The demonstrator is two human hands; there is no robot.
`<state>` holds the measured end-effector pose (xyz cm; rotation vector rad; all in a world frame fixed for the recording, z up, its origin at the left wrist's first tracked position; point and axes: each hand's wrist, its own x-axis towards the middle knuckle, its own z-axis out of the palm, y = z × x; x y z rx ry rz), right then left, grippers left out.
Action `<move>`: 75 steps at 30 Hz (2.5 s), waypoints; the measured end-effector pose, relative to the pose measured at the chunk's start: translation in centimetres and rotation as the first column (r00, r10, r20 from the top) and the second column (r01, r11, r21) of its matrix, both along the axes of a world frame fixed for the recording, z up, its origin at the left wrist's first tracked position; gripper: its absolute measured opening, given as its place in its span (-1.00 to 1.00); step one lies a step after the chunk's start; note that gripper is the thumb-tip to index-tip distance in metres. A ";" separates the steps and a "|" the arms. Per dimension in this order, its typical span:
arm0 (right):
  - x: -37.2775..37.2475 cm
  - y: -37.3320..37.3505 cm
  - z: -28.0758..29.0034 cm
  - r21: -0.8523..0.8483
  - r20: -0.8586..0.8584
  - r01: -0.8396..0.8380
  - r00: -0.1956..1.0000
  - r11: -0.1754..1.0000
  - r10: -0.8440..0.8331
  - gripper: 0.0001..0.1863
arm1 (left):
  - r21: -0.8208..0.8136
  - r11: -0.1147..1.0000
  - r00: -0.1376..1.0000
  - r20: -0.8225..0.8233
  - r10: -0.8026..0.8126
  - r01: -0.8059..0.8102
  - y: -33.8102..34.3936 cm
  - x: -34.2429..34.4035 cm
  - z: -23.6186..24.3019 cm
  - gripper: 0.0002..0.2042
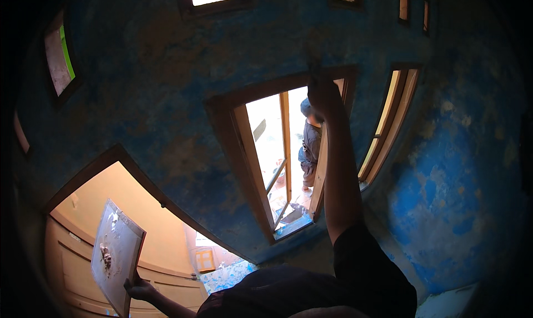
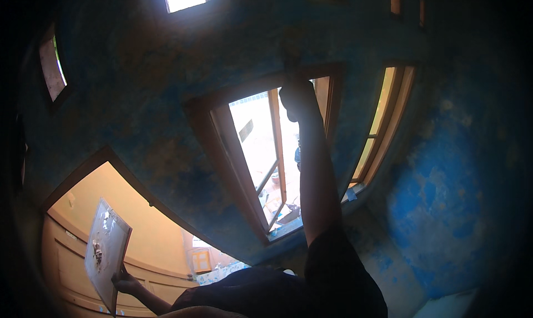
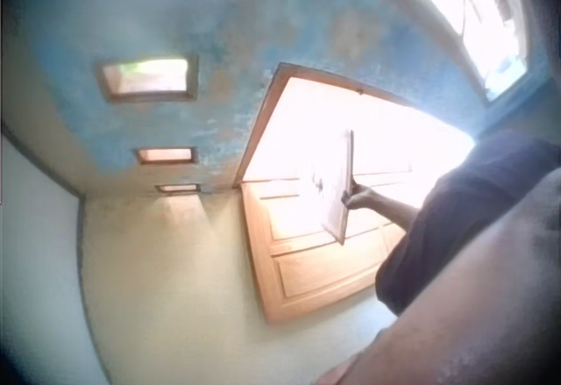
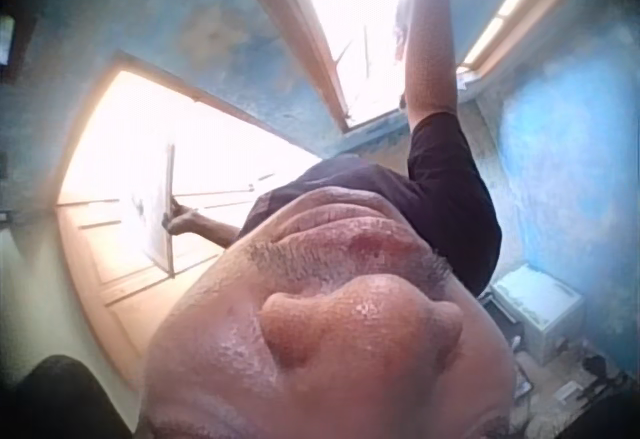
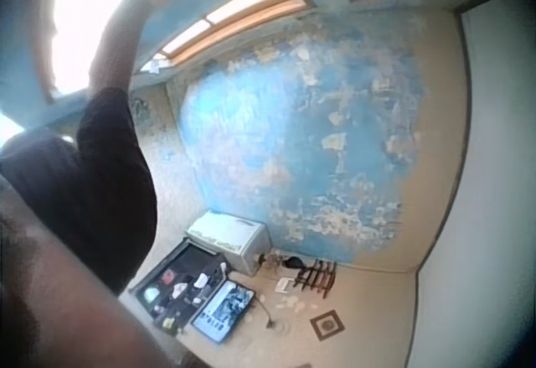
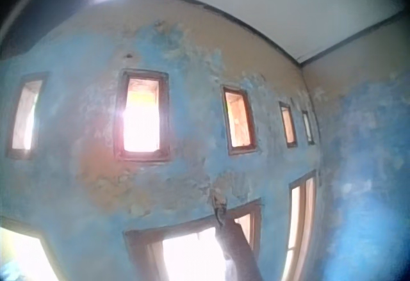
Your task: The person applies plaster to a blue ceiling using a trowel and hawk. They repeatedly scoop plaster from the hawk and spread it onto the ceiling surface in a room with multiple window openings.
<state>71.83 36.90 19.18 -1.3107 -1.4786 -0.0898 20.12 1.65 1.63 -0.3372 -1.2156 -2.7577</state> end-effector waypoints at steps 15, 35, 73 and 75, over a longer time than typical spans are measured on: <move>0.6 -15.9 -21.4 -0.411 -0.706 -0.751 0.621 0.516 0.341 -0.51 | 0.091 0.989 0.976 -0.195 -0.099 0.118 -1.1 -4.0 -3.5 -0.63; 0.8 -21.8 -23.7 -0.409 -0.664 -0.755 0.631 0.513 0.401 -0.54 | -0.180 0.975 0.608 -0.791 -0.066 -0.130 -2.9 -5.6 -4.3 -0.60; -19.4 -16.9 -3.0 -0.333 -0.602 -0.917 0.387 0.220 0.699 -0.63 | 0.131 0.982 0.985 0.090 -0.147 0.134 -3.3 -3.7 0.1 -0.57; -21.3 -17.1 -3.2 -0.254 -0.233 -0.923 0.349 0.289 0.908 -0.65 | 0.106 0.985 0.982 0.116 -0.150 0.138 -3.5 -3.2 0.1 -0.53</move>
